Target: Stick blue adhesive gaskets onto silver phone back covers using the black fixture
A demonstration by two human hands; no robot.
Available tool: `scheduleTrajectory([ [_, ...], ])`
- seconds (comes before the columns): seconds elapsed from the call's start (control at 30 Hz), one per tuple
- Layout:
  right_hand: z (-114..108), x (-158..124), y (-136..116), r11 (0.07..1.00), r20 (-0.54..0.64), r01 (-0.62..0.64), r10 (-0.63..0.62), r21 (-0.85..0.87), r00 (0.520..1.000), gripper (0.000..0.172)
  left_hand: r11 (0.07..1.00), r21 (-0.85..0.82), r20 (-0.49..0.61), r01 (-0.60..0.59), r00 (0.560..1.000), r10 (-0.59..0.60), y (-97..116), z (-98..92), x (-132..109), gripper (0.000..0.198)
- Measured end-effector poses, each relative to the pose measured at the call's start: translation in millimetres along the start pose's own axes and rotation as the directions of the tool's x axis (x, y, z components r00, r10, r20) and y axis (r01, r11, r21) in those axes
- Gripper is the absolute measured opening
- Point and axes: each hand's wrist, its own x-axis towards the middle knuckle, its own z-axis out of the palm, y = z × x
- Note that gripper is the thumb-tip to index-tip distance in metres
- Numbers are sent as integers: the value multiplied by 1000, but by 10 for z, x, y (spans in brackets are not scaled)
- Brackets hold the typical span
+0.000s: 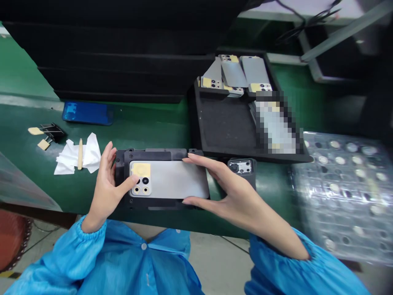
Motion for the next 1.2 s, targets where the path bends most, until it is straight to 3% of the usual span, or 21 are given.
scheduleTrajectory([
  [0.5,33,27,45,1000,19,-23,22,16,1000,63,1000,17,-12,-14,1000,14,-52,-5,16,92],
  [1.0,34,25,51,999,-15,-37,37,35,999,60,998,-68,-29,-10,1000,8,-30,-10,10,75],
  [1.2,29,12,65,1000,20,-23,23,6,1000,61,997,-70,-17,-22,1000,21,-38,-10,5,76],
])
